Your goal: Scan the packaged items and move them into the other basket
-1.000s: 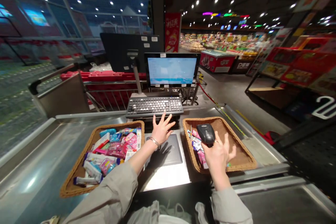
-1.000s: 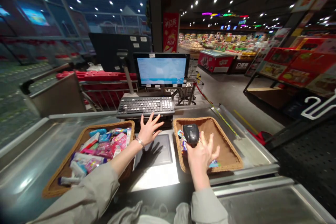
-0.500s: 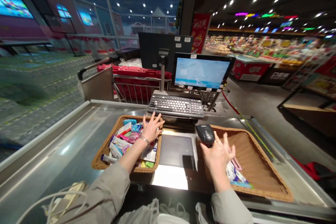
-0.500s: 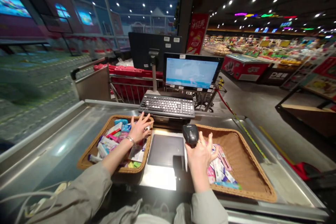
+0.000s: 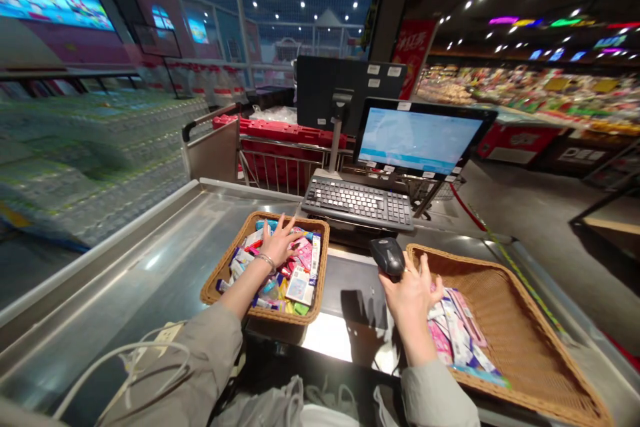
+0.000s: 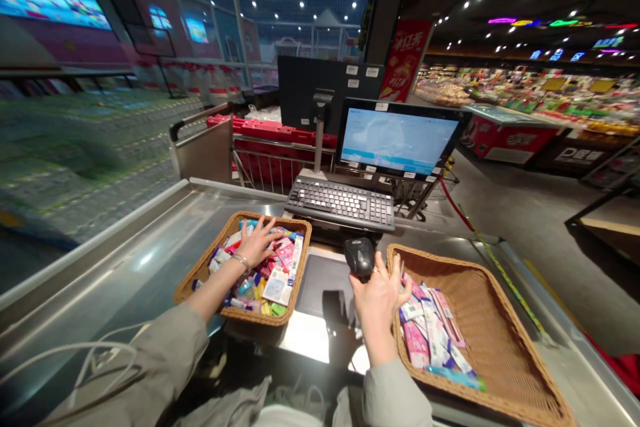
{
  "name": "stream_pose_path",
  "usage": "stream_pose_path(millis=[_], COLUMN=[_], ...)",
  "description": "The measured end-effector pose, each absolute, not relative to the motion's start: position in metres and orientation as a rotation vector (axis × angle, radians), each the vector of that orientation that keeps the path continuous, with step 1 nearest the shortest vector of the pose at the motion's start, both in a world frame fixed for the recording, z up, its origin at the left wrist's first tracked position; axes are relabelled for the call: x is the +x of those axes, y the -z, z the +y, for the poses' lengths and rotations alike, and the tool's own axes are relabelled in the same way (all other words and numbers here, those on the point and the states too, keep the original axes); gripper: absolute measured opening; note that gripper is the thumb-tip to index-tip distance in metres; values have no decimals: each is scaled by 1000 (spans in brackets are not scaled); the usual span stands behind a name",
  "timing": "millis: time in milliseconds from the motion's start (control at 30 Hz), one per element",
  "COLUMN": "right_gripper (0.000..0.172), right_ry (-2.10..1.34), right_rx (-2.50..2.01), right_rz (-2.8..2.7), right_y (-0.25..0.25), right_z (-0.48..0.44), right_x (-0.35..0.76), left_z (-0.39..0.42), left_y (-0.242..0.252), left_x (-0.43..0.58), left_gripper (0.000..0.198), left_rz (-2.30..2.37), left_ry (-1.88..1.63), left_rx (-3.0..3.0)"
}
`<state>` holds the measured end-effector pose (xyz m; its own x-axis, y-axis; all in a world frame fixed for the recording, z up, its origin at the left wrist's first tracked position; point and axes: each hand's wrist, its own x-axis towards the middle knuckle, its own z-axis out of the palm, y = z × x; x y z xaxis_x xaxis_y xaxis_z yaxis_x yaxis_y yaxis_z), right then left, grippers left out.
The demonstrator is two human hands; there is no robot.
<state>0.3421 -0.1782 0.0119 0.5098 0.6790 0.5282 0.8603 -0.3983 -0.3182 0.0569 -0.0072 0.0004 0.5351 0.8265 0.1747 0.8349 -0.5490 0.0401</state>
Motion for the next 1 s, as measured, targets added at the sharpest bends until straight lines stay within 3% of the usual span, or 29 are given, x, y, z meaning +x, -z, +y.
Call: stream_pose_path(millis=[533, 1000], right_gripper=[41, 38], right_ry=[377, 388], right_rx=[-2213, -2271], right_rz=[-1283, -1308], right_y=[-10, -8], right_z=[-164, -152], right_x=[330, 330], left_z=[33, 55], left_y=[10, 25], left_x=[64, 76], left_gripper=[72, 68], left_rz=[-1218, -1049], left_ry=[-17, -45], left_rx=[-2942, -3027])
